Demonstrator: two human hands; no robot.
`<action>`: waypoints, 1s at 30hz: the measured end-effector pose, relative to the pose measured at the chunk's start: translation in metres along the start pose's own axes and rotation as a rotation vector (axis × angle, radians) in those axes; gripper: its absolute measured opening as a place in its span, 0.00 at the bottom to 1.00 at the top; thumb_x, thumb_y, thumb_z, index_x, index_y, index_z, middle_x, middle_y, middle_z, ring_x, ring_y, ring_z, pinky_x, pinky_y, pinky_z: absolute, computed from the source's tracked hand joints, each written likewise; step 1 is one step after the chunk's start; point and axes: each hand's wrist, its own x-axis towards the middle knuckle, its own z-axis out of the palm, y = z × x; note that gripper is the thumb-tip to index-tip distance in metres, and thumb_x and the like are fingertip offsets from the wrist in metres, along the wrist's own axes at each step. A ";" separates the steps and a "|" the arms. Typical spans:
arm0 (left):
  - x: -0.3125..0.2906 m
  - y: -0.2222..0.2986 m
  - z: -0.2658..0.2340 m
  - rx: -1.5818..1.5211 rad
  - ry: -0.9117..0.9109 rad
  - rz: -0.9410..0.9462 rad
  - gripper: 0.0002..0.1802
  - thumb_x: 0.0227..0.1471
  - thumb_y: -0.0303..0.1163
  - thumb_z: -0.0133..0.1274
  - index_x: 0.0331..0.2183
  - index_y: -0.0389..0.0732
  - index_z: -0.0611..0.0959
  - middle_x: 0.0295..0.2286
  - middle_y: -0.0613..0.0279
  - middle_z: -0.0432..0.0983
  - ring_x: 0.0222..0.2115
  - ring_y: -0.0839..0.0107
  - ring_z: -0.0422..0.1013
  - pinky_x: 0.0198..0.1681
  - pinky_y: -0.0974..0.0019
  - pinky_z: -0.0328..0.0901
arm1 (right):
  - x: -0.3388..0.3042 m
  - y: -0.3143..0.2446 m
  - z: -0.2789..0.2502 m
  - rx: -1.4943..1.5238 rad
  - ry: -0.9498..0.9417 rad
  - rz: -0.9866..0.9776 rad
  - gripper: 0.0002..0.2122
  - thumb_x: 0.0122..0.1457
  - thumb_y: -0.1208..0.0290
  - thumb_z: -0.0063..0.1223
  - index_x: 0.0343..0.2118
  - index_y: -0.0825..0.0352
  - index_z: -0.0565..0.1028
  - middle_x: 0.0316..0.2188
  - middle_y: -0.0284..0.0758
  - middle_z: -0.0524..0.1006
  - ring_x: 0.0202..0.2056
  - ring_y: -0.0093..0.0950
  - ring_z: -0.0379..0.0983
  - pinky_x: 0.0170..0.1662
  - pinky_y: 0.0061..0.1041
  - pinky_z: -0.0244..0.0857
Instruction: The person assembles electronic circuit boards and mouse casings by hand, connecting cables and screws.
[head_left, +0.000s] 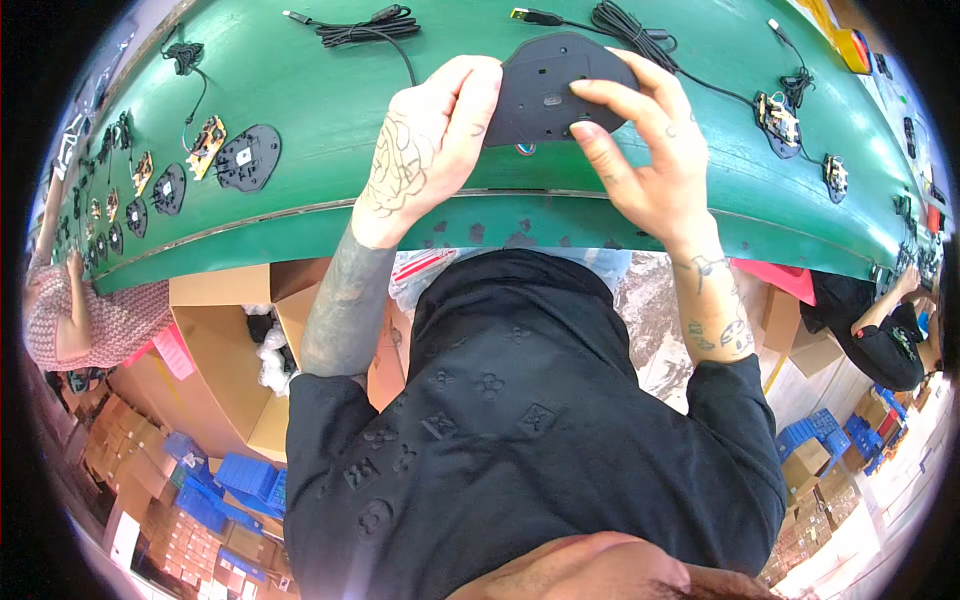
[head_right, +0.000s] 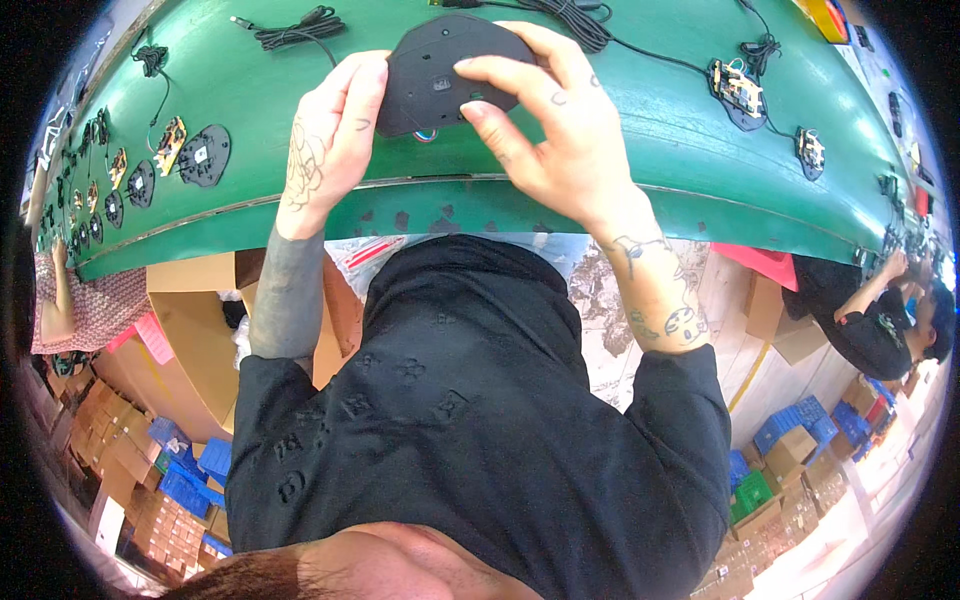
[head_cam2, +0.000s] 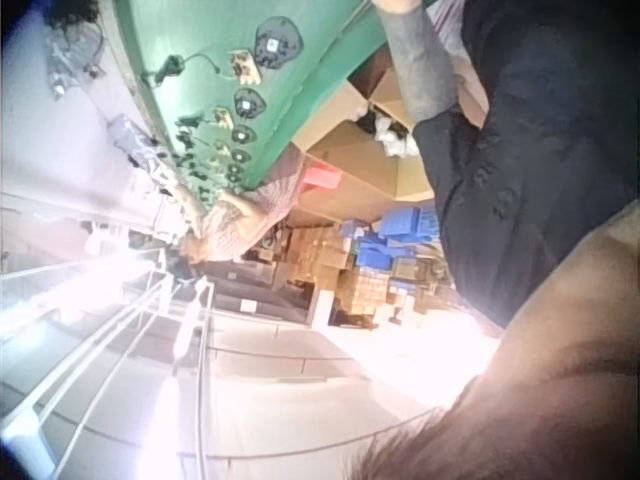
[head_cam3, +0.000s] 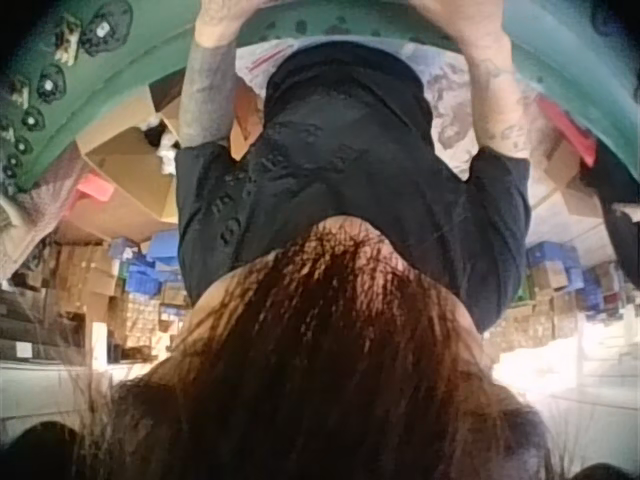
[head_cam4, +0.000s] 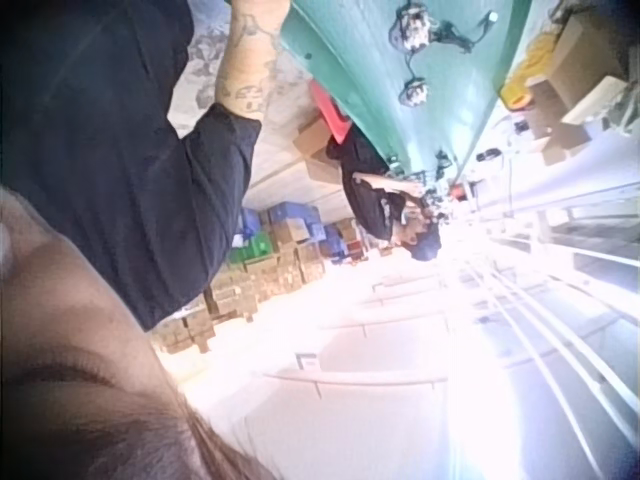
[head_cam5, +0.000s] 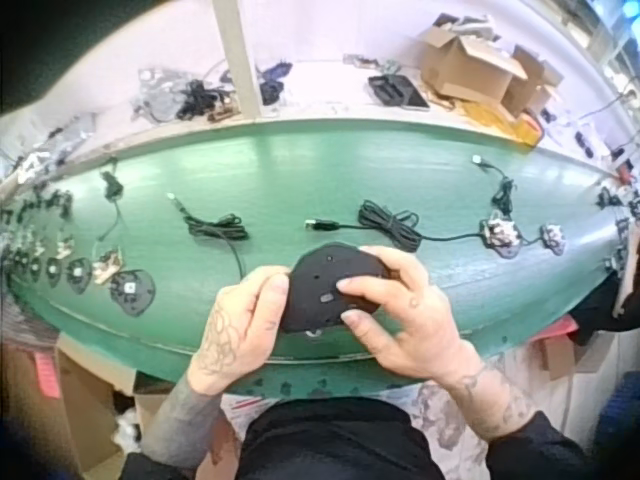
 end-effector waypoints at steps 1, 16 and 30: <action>0.001 0.004 -0.003 0.038 0.002 -0.006 0.15 0.65 0.37 0.47 0.41 0.36 0.81 0.20 0.55 0.73 0.20 0.67 0.70 0.27 0.66 0.65 | -0.002 -0.003 0.004 0.019 0.011 0.027 0.15 0.53 0.69 0.67 0.45 0.56 0.80 0.53 0.40 0.73 0.51 0.40 0.73 0.53 0.34 0.69; -0.006 -0.002 -0.005 0.235 0.005 0.115 0.11 0.64 0.31 0.47 0.42 0.36 0.80 0.32 0.51 0.78 0.28 0.54 0.76 0.30 0.60 0.69 | 0.001 -0.013 0.022 -0.079 -0.108 0.036 0.18 0.43 0.70 0.74 0.40 0.60 0.80 0.62 0.40 0.67 0.59 0.40 0.67 0.57 0.35 0.67; 0.005 -0.025 -0.007 0.549 0.027 0.551 0.13 0.56 0.33 0.57 0.44 0.45 0.82 0.37 0.58 0.78 0.39 0.59 0.75 0.43 0.59 0.68 | 0.005 0.030 -0.003 0.327 0.267 0.181 0.21 0.56 0.75 0.64 0.52 0.67 0.73 0.62 0.46 0.66 0.57 0.35 0.69 0.59 0.33 0.63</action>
